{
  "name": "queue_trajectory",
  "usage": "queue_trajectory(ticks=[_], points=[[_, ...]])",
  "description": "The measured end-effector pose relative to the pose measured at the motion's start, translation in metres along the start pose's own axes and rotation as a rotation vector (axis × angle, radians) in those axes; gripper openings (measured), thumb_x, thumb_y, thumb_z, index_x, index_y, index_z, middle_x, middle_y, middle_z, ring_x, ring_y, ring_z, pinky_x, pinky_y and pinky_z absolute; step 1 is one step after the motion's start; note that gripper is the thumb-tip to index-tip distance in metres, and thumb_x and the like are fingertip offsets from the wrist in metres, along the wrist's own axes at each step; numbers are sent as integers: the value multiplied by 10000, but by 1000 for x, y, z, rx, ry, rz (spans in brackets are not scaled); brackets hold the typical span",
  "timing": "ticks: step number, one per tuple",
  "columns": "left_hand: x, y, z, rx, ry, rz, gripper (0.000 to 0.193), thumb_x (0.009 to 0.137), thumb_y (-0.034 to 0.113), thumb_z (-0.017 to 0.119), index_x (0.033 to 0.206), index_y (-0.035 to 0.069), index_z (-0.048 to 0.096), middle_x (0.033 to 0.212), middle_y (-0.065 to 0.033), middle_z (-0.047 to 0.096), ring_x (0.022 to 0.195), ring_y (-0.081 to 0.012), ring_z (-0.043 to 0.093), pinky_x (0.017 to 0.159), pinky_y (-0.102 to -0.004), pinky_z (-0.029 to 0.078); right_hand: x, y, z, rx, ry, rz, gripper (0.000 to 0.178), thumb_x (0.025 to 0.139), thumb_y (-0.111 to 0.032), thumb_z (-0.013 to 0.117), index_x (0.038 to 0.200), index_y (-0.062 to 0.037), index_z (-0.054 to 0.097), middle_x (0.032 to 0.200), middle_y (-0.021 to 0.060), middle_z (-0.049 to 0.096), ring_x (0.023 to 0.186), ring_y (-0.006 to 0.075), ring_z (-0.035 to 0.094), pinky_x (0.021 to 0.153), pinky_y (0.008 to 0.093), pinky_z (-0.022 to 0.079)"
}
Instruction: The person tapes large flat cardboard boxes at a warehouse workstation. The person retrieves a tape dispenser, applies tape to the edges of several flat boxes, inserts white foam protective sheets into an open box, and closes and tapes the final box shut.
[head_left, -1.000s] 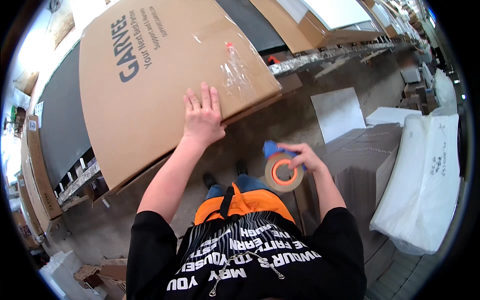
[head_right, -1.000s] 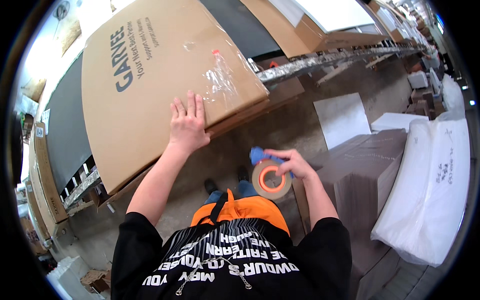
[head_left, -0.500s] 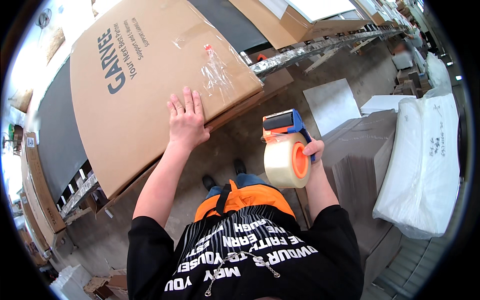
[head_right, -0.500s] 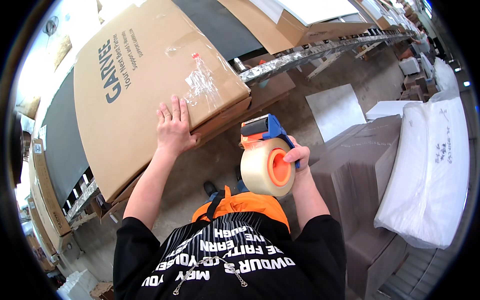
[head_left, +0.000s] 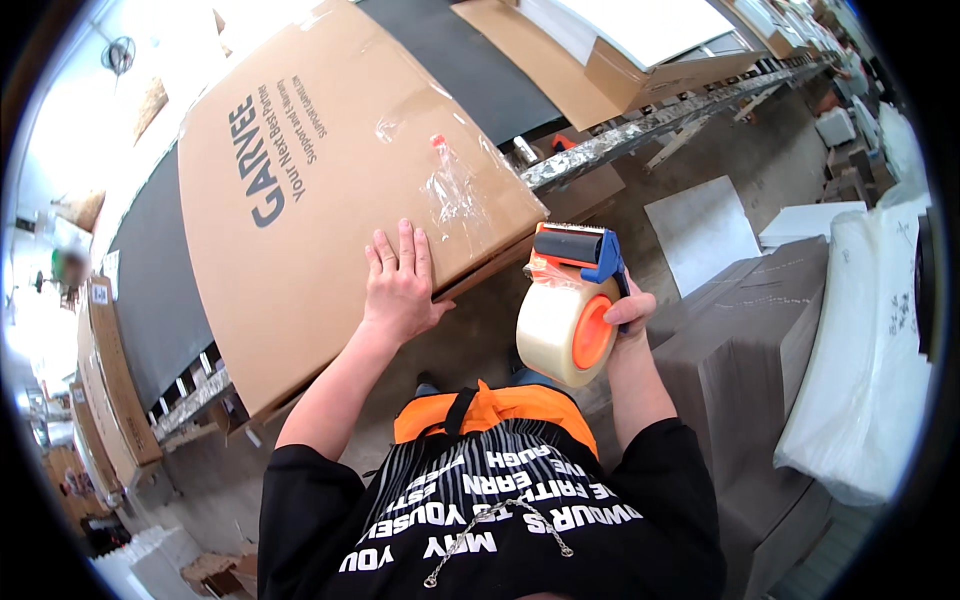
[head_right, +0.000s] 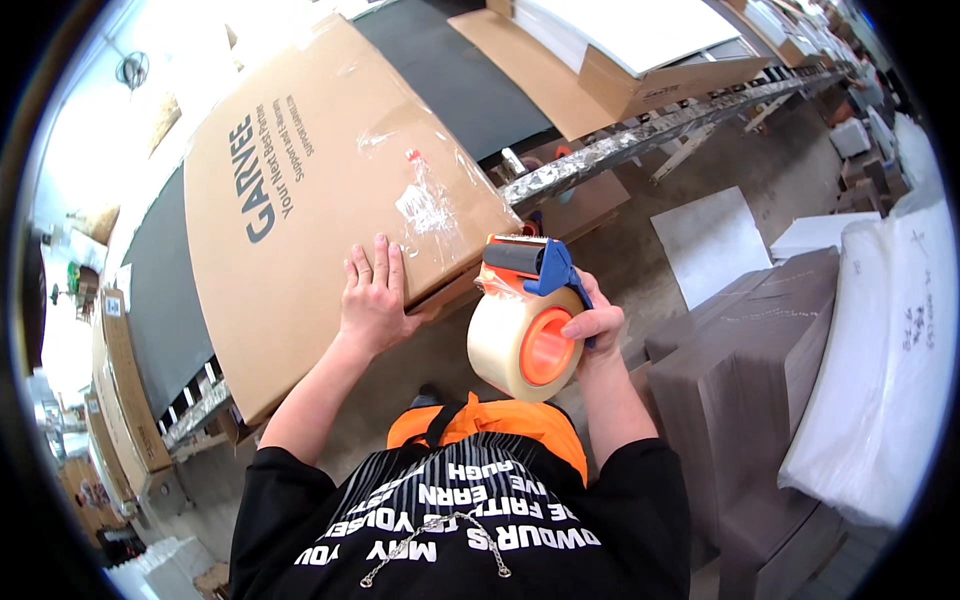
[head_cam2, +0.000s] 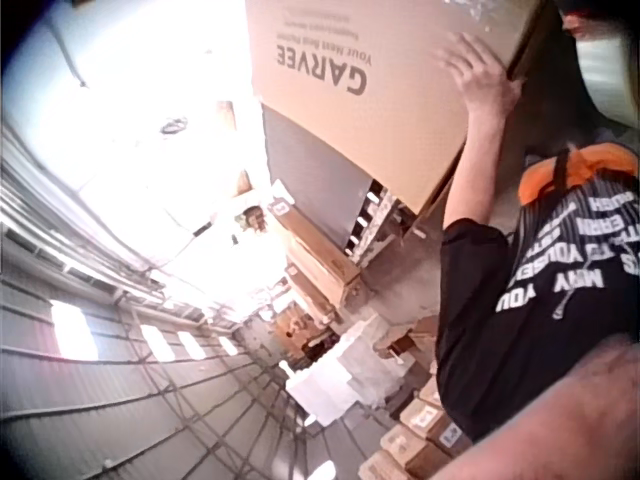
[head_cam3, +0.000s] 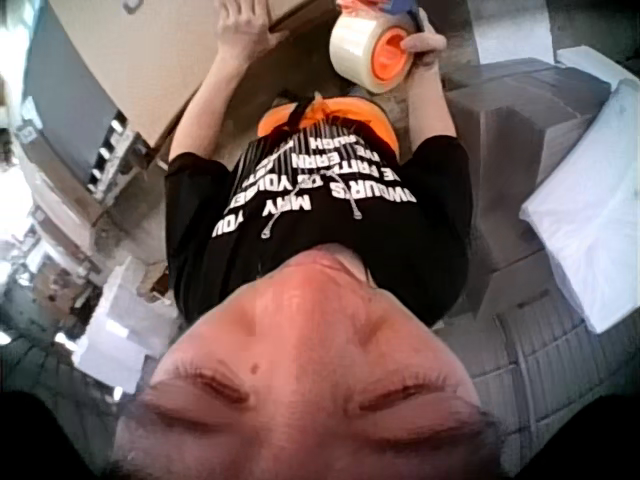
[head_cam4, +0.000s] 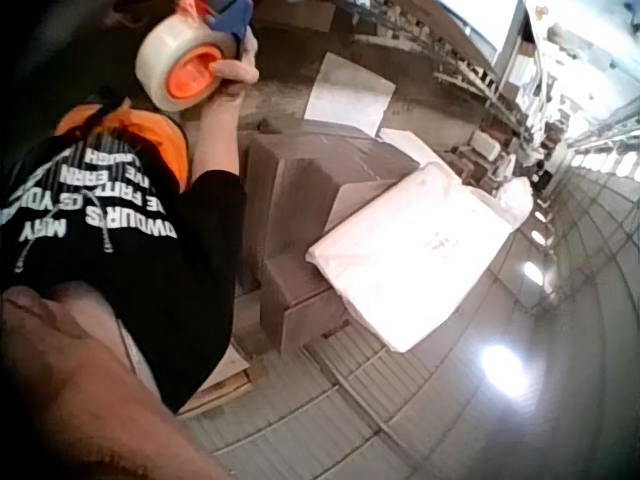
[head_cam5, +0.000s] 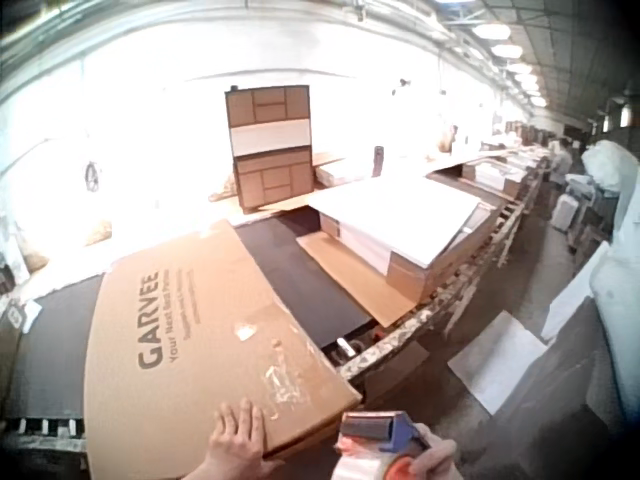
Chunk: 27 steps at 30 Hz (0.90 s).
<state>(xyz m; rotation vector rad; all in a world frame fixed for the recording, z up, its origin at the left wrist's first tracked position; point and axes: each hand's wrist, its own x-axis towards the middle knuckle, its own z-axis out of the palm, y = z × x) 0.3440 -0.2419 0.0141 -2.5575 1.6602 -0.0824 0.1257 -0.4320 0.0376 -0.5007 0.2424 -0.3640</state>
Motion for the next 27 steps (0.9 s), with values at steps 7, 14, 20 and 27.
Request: queue_trajectory(ticks=[7,14,20,27], points=[[3,-19,9,-1022,61,239,744,869,493,636,1376,-23,462,1376,-188,512,1297,-334,463,1073,-478,367,-25,51,34,38,35,-145,845,412,-52,570,1238,118,524,1141,241,639,1035,357,643,977,406,496],[-79,-17,-41,-2417,-666,72,423,976,294,576,1262,-18,589,1149,-100,660,1034,-161,620,915,-305,494,-64,129,80,-309,-154,-515,820,490,32,622,1302,87,528,1329,265,534,1232,326,545,1086,417,378],[-128,-34,-69,-2341,-414,-303,230,902,140,689,1033,-49,695,918,-89,705,808,-121,641,770,-257,518,-86,160,134,-539,-11,-507,751,548,-17,716,1275,85,558,1409,293,439,1316,354,453,1120,413,313],[-150,-67,-60,-1569,-372,-123,177,990,156,533,949,-12,576,874,-65,644,791,-114,612,755,-273,529,-116,178,150,-1466,29,-593,680,503,-4,702,1174,-107,680,1331,216,557,956,294,658,894,344,501]])
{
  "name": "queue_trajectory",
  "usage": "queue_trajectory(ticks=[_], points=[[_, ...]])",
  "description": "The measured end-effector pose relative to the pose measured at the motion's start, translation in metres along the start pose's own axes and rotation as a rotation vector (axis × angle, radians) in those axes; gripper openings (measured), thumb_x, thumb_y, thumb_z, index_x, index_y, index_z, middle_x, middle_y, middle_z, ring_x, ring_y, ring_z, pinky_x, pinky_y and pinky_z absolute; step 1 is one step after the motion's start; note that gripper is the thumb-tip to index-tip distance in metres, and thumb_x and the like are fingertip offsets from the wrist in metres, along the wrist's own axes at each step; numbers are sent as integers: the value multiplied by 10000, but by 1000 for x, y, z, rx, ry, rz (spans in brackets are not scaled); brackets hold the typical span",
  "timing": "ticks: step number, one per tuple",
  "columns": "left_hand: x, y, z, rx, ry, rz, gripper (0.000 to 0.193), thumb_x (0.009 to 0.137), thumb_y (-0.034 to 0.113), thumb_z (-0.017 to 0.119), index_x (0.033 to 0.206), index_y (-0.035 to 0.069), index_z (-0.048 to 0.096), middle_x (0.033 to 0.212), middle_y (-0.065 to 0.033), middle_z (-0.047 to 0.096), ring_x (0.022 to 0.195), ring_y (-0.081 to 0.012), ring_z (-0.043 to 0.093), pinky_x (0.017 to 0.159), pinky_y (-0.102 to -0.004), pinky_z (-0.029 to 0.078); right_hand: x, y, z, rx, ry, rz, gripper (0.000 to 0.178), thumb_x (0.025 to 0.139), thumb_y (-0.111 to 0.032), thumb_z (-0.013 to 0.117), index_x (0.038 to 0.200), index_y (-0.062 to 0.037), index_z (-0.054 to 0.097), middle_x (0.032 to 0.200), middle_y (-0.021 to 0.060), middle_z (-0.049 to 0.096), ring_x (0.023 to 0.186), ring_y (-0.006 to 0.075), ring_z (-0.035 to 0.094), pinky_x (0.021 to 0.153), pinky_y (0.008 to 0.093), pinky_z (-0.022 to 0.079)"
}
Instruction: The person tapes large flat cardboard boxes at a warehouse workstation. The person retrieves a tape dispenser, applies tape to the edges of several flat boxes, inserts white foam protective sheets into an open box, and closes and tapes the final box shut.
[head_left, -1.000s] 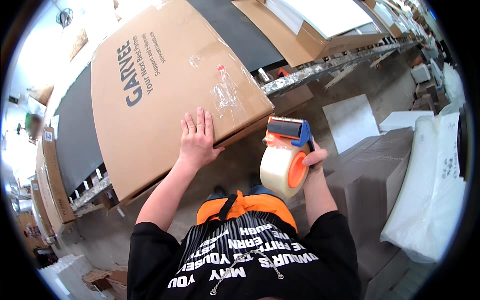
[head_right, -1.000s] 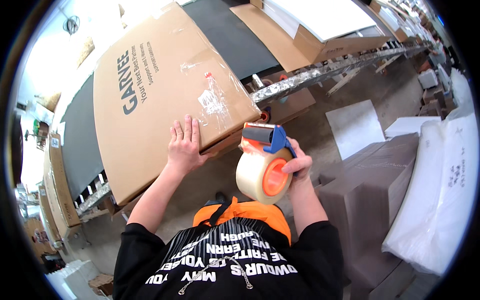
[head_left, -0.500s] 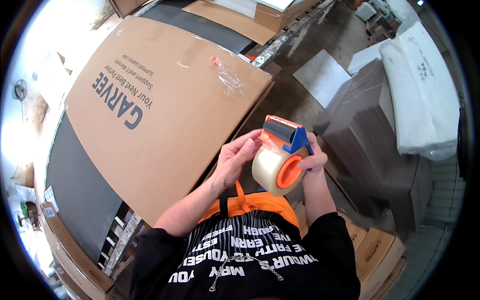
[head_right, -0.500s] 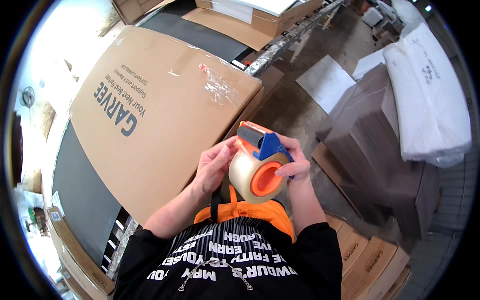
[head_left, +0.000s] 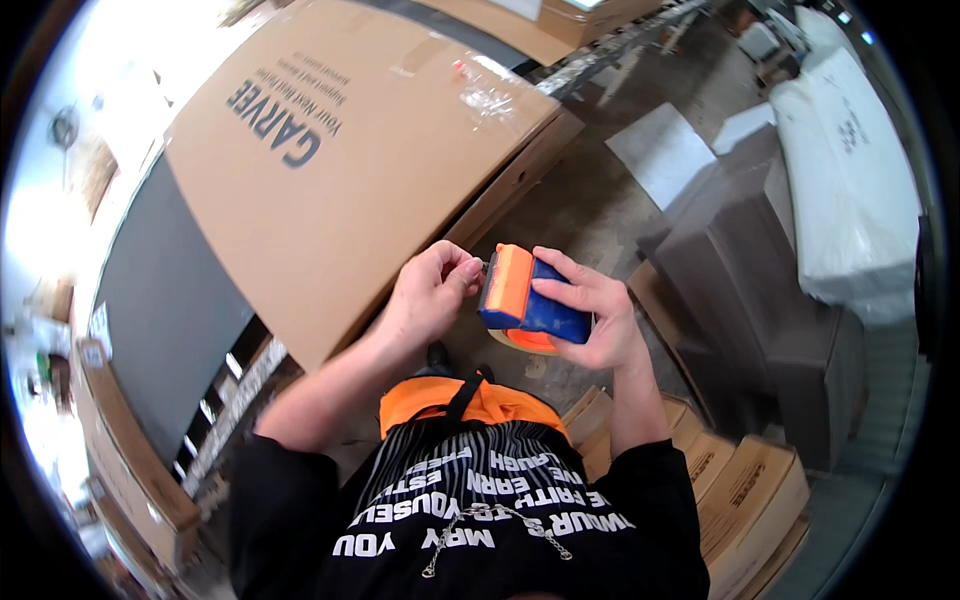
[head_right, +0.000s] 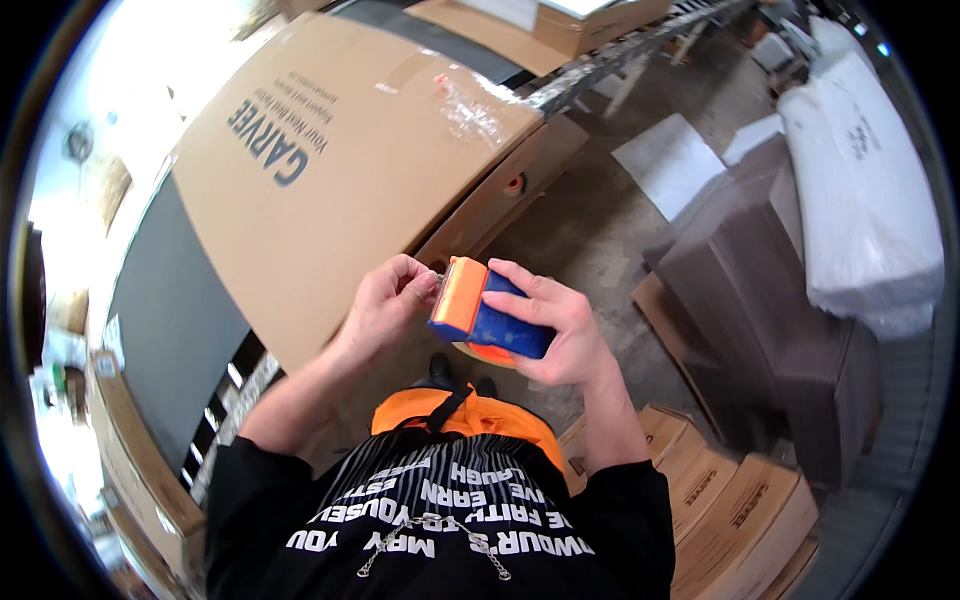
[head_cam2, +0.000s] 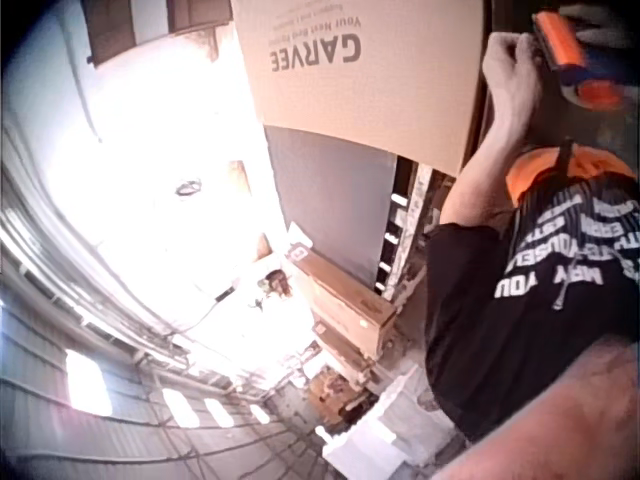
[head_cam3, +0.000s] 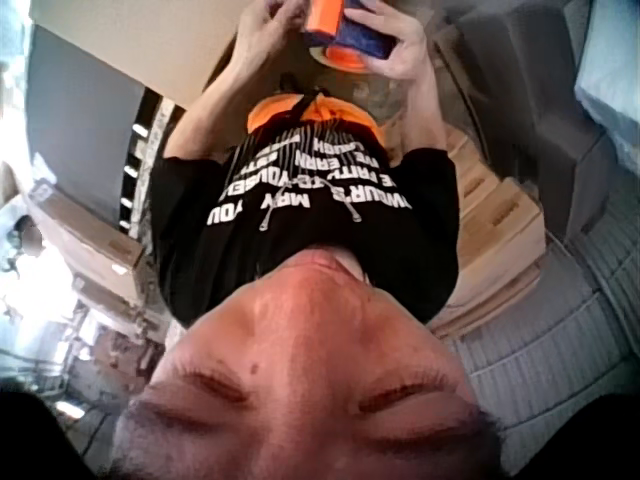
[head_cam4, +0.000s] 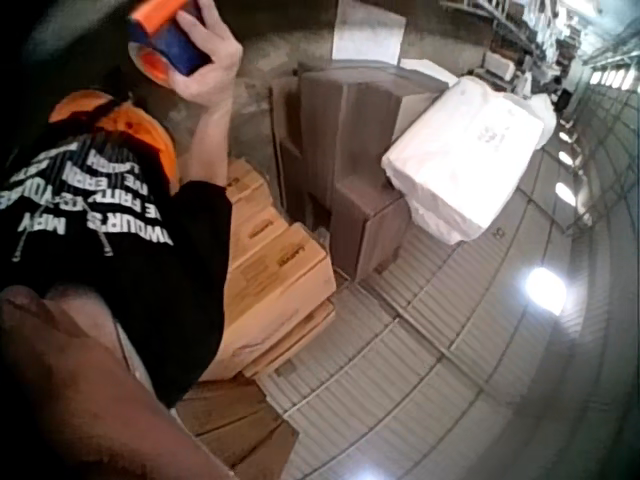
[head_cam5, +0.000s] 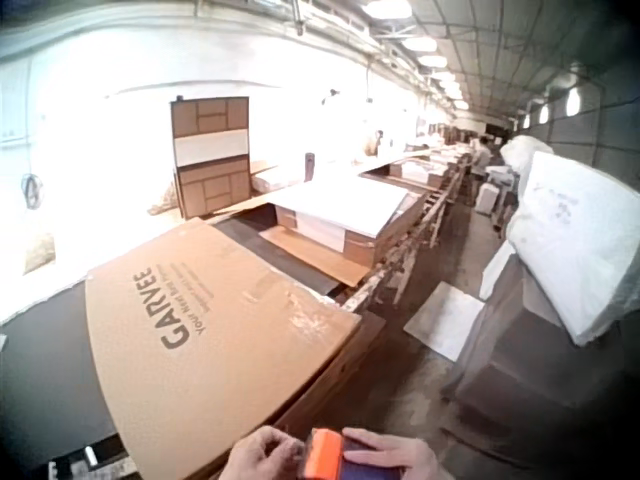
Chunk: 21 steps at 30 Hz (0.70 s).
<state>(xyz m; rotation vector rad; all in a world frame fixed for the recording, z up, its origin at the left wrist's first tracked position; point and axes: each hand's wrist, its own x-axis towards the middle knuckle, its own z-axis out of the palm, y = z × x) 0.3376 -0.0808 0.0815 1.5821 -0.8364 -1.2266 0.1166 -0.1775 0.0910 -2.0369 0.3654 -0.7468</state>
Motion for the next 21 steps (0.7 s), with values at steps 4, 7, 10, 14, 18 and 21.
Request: queue_trajectory(ticks=[4,7,10,14,18,21], points=[[-14,48,-23,-135,-384,-483,218,957,245,614,925,39,550,908,-70,645,859,-156,645,818,-309,541,-15,-14,11,-144,-41,-133,662,492,-16,666,1142,-140,692,1321,194,563,823,291,650,777,342,533],[-17,45,-39,4,-320,-437,244,917,229,674,902,20,547,839,-72,646,763,-155,664,725,-312,578,-15,-19,30,-106,34,-193,650,503,-36,670,1143,-146,689,1313,194,561,798,305,648,737,351,546],[-12,49,-51,488,-165,-419,200,883,140,688,909,-27,580,816,-103,654,703,-161,667,609,-290,572,-12,-27,59,-237,43,-159,620,534,-105,683,1153,-139,676,1289,204,556,807,324,652,715,376,557],[-30,27,-209,1101,482,-264,212,828,157,689,737,3,576,602,-79,617,535,-135,628,477,-291,505,-54,-34,77,-269,-237,-11,531,530,-176,696,1060,-143,704,1240,191,585,800,327,679,694,397,571],[-75,10,-199,713,256,-273,212,873,204,690,830,8,622,722,-59,651,622,-113,642,548,-269,528,-74,-29,90,63,-36,74,526,576,-88,780,1095,-69,699,1201,199,618,915,341,687,823,368,554],[-95,3,-138,117,167,-118,152,915,156,641,923,10,601,809,-69,657,726,-130,652,644,-265,538,-78,-17,84,581,89,146,635,598,-30,759,1214,36,621,1299,246,550,1174,281,581,998,342,440]])
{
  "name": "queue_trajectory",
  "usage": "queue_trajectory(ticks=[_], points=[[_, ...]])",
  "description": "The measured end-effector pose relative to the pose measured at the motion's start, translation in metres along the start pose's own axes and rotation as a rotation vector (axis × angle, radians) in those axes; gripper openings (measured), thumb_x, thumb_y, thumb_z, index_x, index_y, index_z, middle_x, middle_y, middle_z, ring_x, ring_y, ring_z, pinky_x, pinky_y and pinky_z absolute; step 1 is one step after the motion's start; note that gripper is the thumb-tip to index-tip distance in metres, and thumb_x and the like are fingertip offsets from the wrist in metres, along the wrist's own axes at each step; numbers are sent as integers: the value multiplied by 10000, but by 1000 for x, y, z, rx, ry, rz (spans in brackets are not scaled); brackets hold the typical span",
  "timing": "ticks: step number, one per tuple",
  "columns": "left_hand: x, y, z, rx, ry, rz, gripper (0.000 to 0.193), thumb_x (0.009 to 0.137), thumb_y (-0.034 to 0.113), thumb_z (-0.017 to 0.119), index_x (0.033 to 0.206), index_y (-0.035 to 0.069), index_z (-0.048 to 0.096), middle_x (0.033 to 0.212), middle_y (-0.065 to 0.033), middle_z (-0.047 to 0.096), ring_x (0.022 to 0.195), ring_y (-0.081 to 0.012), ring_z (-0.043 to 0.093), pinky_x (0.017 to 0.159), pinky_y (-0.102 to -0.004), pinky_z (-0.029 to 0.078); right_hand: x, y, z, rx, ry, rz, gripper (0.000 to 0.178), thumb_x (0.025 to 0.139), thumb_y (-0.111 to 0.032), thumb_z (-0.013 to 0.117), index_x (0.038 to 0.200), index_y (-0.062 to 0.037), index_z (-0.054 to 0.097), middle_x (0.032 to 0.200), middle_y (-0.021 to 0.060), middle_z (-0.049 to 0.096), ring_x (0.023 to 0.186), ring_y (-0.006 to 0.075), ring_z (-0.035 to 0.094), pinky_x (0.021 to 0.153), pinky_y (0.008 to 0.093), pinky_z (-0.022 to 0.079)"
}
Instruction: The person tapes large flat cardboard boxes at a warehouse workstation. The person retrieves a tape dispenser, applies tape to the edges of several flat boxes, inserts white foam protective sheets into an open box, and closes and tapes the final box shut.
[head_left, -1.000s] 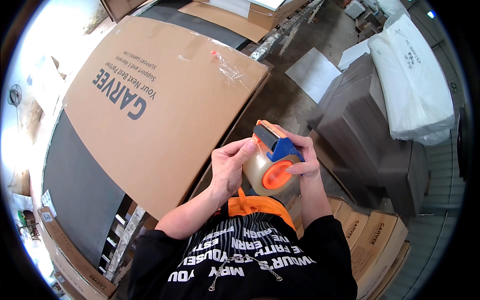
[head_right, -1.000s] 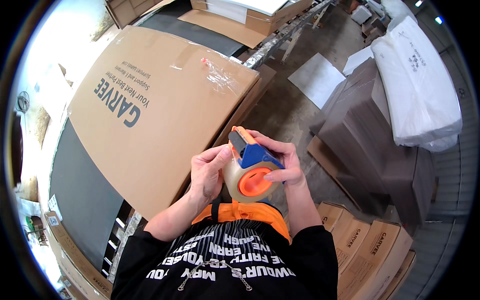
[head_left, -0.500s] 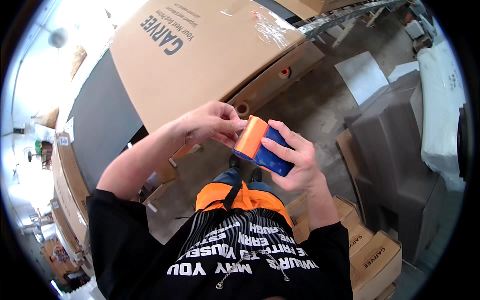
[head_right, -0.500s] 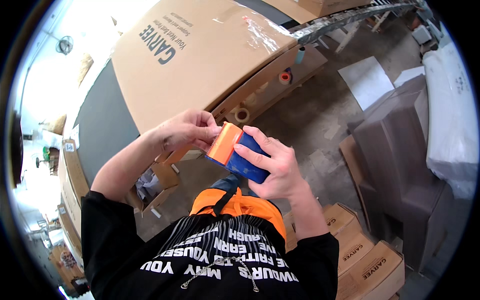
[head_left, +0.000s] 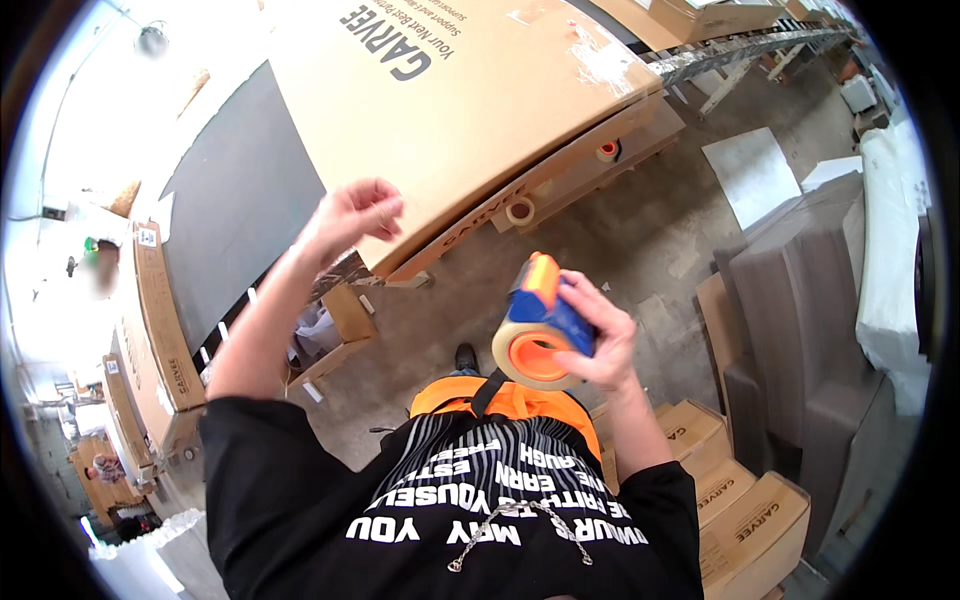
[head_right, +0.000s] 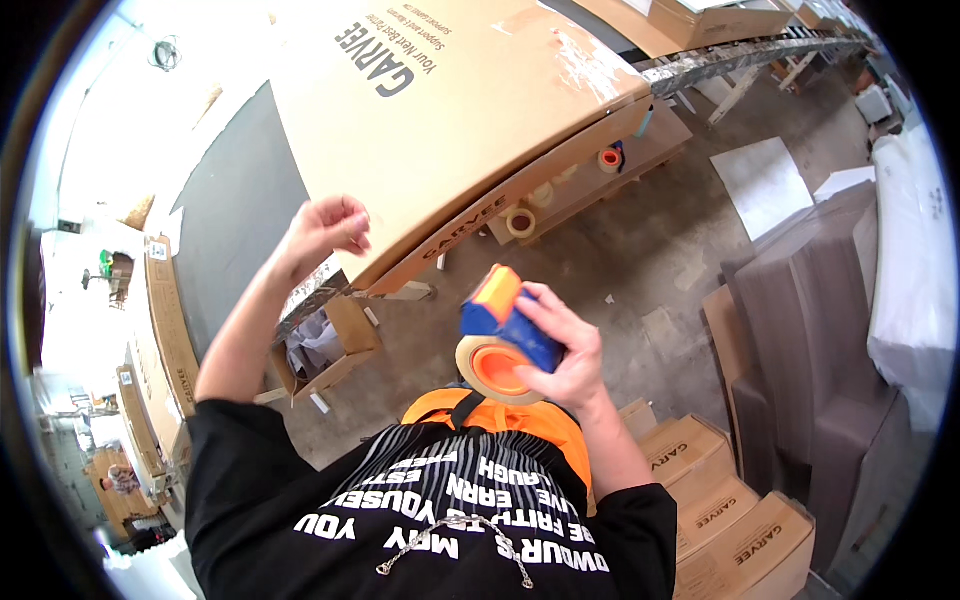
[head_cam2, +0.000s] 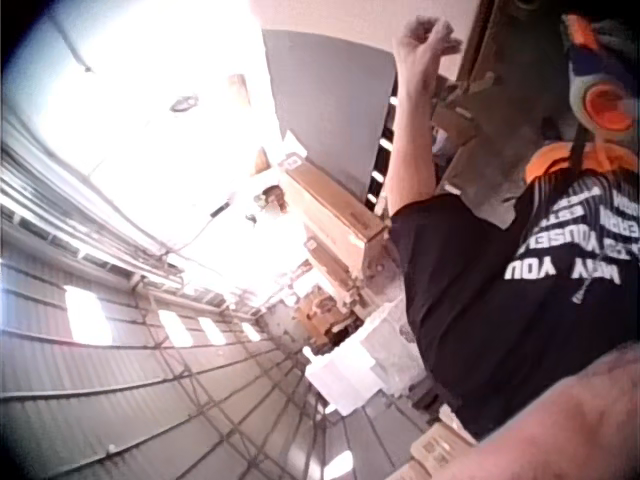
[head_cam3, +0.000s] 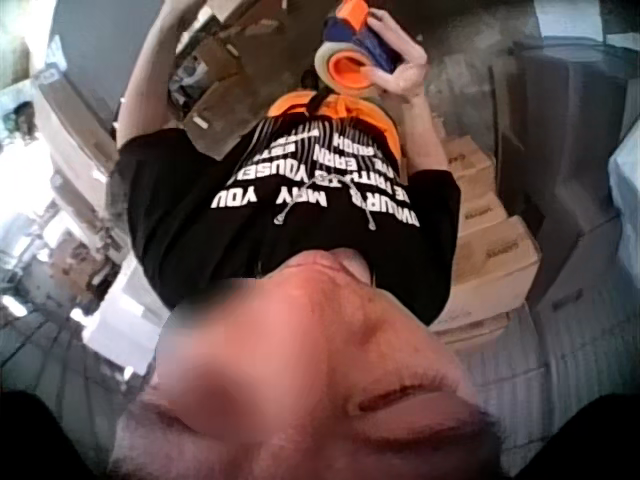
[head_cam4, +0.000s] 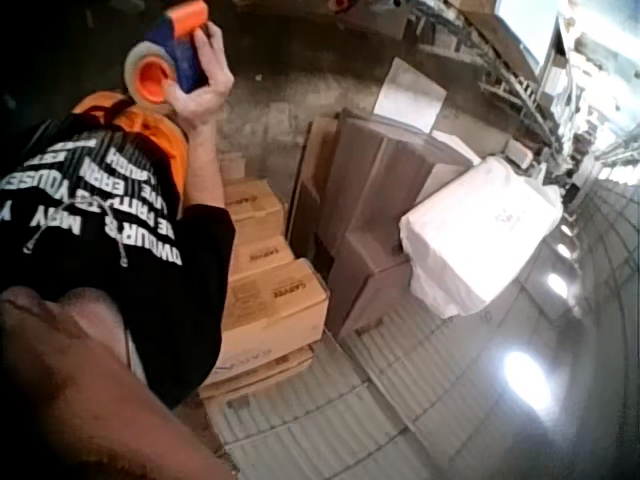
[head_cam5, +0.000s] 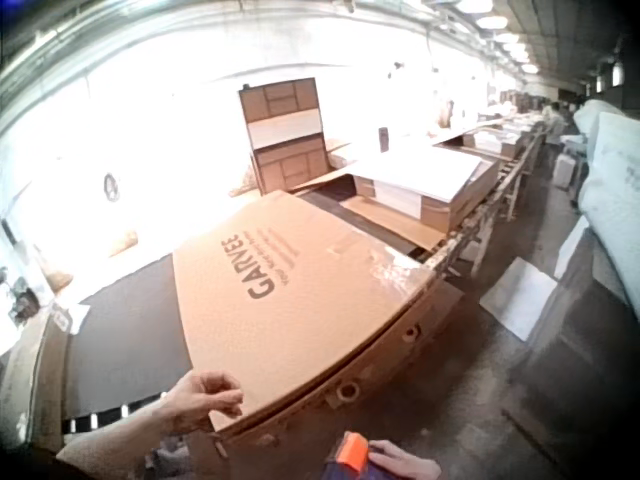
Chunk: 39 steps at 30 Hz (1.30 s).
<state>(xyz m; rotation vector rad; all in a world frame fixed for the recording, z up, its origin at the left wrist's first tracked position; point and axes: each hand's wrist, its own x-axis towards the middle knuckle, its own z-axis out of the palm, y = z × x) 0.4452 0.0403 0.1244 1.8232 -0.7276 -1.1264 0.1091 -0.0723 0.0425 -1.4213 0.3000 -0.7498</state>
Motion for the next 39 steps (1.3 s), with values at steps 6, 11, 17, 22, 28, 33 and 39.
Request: queue_trajectory(ticks=[6,11,17,22,28,33,39], points=[[-125,35,74,-641,-474,810,168,885,165,672,807,29,611,890,-122,656,748,-347,667,637,-449,588,-2,-17,13,572,139,158,796,588,-37,645,1357,72,470,1245,265,588,1131,327,612,1047,424,437],[-159,47,98,-1139,-729,1198,96,881,120,674,923,34,670,998,-150,649,736,-346,669,596,-392,586,-11,-31,38,686,232,216,742,518,-53,580,1245,93,543,1143,240,642,1023,338,657,972,417,502],[-178,57,117,-1348,-518,1338,29,868,88,689,877,61,688,1014,-123,659,741,-323,666,596,-355,582,-9,-41,65,655,301,211,746,504,-70,586,1230,98,547,1099,210,663,977,313,673,919,397,533],[-184,48,78,-1127,-734,1239,134,864,139,706,983,75,707,1055,-123,673,785,-327,666,662,-382,576,-12,-40,63,649,209,189,743,505,-51,584,1234,91,556,1116,203,662,995,301,669,944,391,518],[-173,46,77,-1045,24,390,437,940,235,593,1284,-24,518,951,-117,655,681,-216,620,621,-318,529,-15,-39,68,332,173,-56,812,563,-69,688,1344,52,503,1335,253,528,1256,352,516,1088,438,375],[-127,-3,80,-396,-84,349,267,957,259,608,990,-3,653,824,4,618,724,-30,517,618,-202,432,1,-55,74,-127,45,-376,715,532,-29,646,1246,2,613,1321,334,509,1254,389,518,1052,415,387],[-116,2,75,-470,-276,61,278,896,232,697,1029,-11,675,837,-21,670,779,-62,599,717,-232,493,-5,-72,74,-446,50,-466,685,493,-54,632,1177,-32,657,1283,313,551,1108,399,625,945,404,488]])
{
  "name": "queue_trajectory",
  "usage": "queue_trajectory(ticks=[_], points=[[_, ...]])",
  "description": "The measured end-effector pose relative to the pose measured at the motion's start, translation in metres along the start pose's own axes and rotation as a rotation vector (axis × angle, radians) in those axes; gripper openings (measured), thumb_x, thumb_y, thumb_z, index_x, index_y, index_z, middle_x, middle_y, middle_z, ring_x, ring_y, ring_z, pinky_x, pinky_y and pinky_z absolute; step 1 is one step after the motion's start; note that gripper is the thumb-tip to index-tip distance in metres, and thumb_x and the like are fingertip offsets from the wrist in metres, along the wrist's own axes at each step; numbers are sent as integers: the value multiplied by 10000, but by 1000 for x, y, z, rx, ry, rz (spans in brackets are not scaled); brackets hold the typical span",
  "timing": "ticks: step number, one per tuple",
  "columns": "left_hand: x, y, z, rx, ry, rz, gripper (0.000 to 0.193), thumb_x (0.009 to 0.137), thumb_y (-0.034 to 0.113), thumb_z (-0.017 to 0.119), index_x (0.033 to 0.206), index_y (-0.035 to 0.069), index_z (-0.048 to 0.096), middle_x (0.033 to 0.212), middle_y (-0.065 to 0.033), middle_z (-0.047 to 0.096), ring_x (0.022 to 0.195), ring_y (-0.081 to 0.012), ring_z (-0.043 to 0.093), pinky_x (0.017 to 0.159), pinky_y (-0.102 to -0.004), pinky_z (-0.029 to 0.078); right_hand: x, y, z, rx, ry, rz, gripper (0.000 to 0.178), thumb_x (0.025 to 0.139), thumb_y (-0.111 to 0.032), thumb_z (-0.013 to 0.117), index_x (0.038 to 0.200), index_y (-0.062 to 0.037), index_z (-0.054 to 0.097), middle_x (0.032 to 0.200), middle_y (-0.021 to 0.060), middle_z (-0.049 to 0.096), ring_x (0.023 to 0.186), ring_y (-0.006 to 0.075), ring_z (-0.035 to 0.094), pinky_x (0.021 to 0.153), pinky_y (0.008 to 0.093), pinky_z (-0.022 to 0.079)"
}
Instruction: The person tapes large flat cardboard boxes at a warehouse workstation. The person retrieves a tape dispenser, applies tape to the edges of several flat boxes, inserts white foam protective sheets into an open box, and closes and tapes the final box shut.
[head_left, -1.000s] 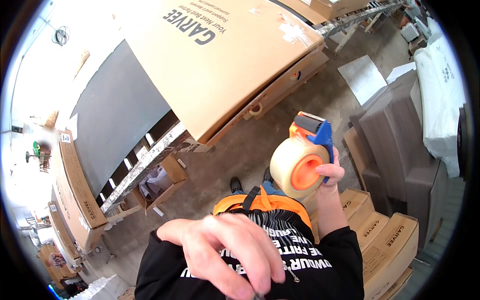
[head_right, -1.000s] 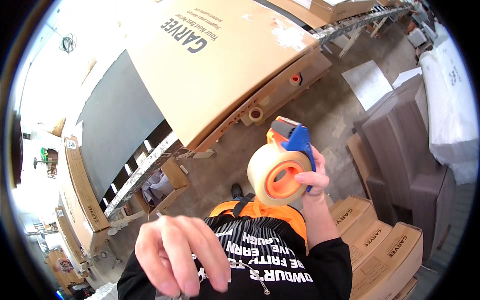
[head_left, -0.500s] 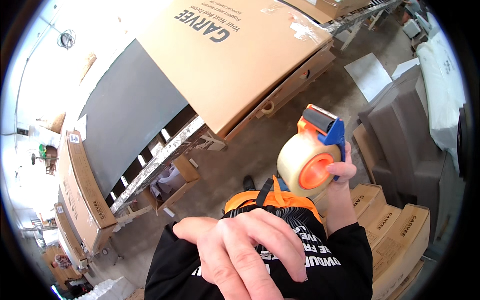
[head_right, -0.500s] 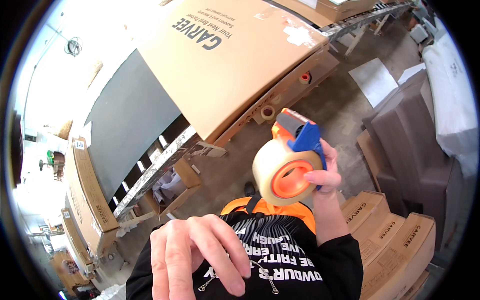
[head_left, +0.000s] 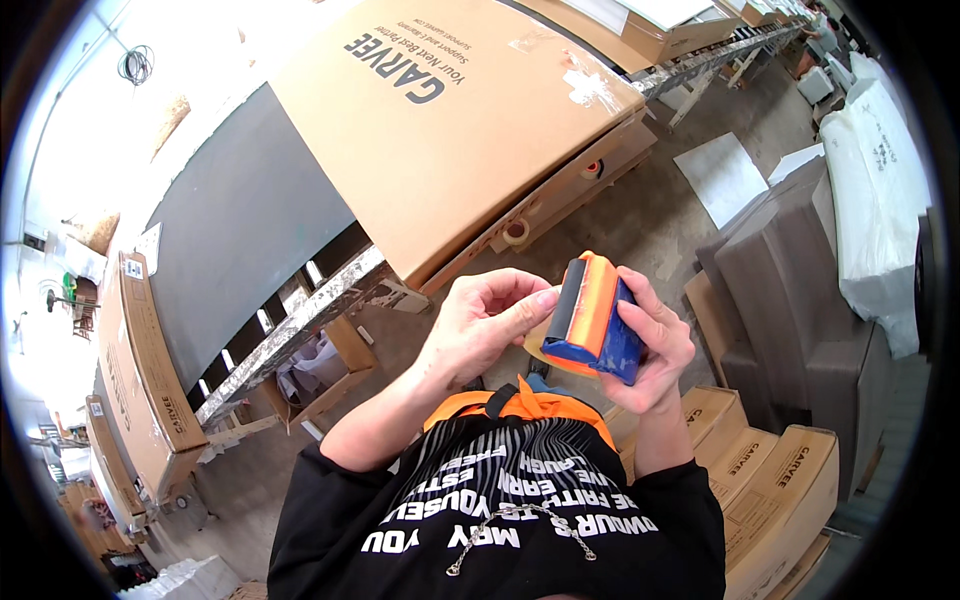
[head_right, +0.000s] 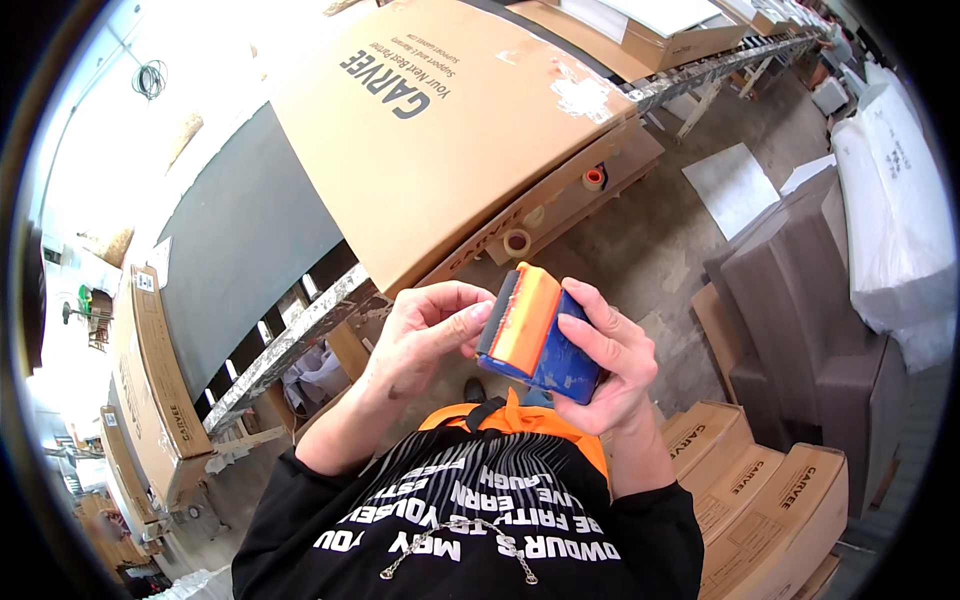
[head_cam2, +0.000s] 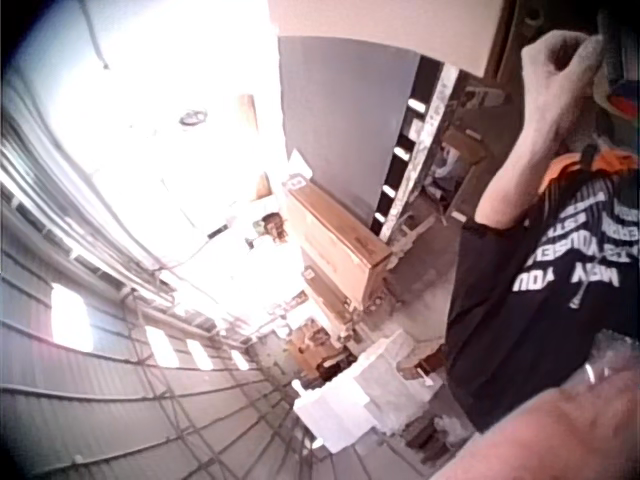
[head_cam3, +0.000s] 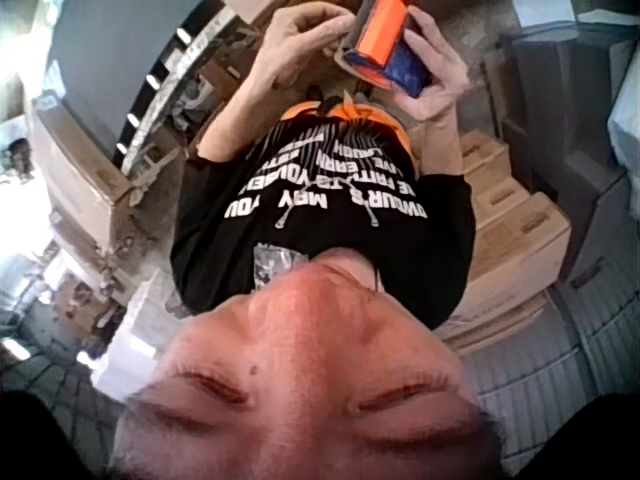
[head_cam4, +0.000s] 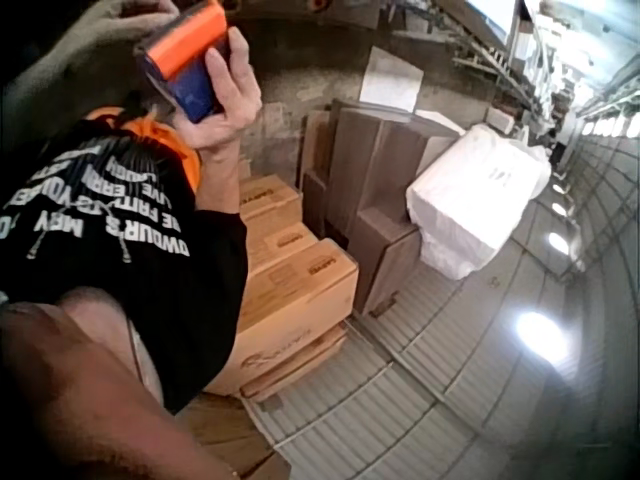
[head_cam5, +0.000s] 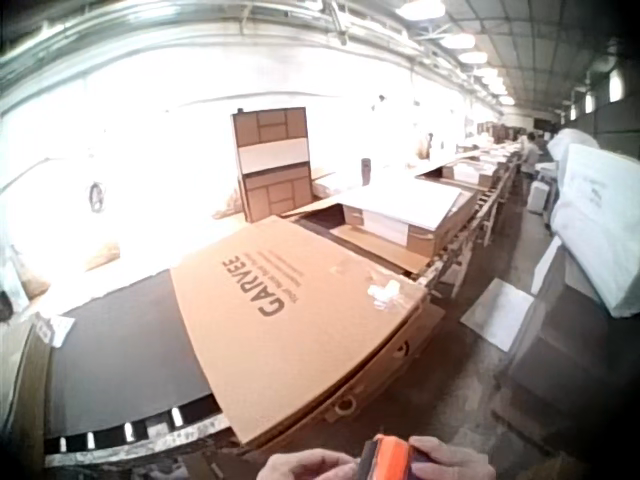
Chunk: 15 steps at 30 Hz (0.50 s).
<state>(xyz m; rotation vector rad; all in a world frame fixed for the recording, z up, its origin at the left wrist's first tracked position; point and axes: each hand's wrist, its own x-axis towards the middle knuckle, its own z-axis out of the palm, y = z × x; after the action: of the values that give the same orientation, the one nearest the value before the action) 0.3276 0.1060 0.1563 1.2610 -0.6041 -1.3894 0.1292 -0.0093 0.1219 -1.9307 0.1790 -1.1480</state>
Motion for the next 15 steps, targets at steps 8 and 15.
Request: queue_trajectory(ticks=[8,15], points=[[13,-5,-12,332,-3,-62,224,876,176,672,969,-21,720,792,-72,717,736,-87,656,683,-259,528,7,1,0,-199,-127,-149,629,478,-69,658,1107,-58,687,1237,269,598,729,301,660,653,334,532],[20,-26,-12,482,0,57,156,907,85,630,1002,-34,667,829,-14,684,755,-46,614,678,-223,513,4,3,3,-247,-166,-151,651,458,-73,680,1109,-70,688,1232,238,608,696,293,648,629,326,528]])
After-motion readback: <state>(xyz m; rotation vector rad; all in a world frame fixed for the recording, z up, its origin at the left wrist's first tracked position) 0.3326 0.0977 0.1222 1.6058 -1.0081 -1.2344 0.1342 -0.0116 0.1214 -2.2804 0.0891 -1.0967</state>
